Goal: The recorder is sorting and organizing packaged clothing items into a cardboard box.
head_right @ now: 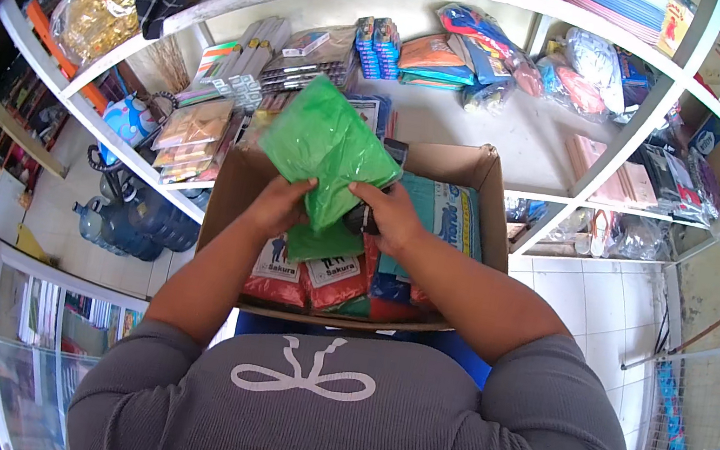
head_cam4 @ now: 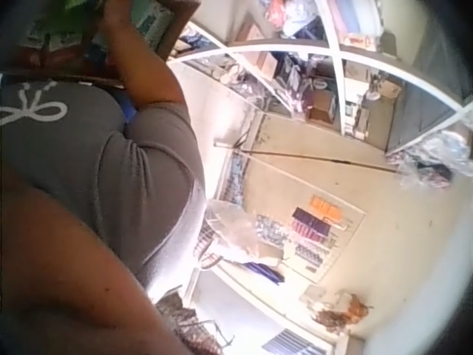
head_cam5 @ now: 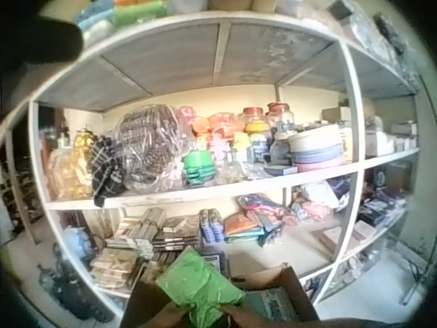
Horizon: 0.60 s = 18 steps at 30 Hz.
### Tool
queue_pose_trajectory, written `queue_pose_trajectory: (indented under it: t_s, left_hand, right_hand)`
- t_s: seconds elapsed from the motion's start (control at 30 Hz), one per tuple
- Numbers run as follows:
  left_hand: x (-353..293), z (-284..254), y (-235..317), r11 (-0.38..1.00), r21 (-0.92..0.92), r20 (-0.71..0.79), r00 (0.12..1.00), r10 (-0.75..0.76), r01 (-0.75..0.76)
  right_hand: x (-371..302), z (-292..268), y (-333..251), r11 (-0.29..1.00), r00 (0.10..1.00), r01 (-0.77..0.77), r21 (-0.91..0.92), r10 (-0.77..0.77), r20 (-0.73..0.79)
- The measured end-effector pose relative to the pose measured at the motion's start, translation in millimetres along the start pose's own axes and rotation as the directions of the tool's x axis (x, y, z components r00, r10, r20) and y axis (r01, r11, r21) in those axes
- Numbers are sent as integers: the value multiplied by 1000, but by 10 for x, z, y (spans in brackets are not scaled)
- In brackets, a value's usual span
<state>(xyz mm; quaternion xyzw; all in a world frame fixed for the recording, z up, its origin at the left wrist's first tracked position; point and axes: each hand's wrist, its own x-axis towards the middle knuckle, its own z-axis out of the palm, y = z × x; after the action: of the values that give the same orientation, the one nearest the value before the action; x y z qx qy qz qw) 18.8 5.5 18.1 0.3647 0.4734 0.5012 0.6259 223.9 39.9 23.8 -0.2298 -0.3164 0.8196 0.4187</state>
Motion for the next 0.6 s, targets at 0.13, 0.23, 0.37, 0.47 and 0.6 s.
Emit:
queue_pose_trajectory:
  t_s: [0.13, 0.23, 0.37, 0.47, 0.6]
  left_hand:
    - [109, -408, -524, 383, 923, -43, 999, -19, 47]
    - [312, -609, -707, 461, 869, -168, 984, -67, 180]
    - [410, -554, -568, 281, 947, -165, 986, 19, 153]
    - [480, -590, -568, 222, 938, -242, 961, -130, 266]
    - [562, -927, -1030, 197, 950, -240, 970, -42, 243]
  right_hand:
    - [240, -82, -318, 944, 945, 306, -126, -317, -84]
    - [640, -216, -724, 675, 794, 514, -529, -608, -5]
    - [1137, -467, -1130, -401, 463, 308, -862, -729, 505]
    - [1339, -625, -1147, -529, 674, 134, -838, -571, 468]
    - [1682, -982, -899, -635, 961, -117, -763, -266, 74]
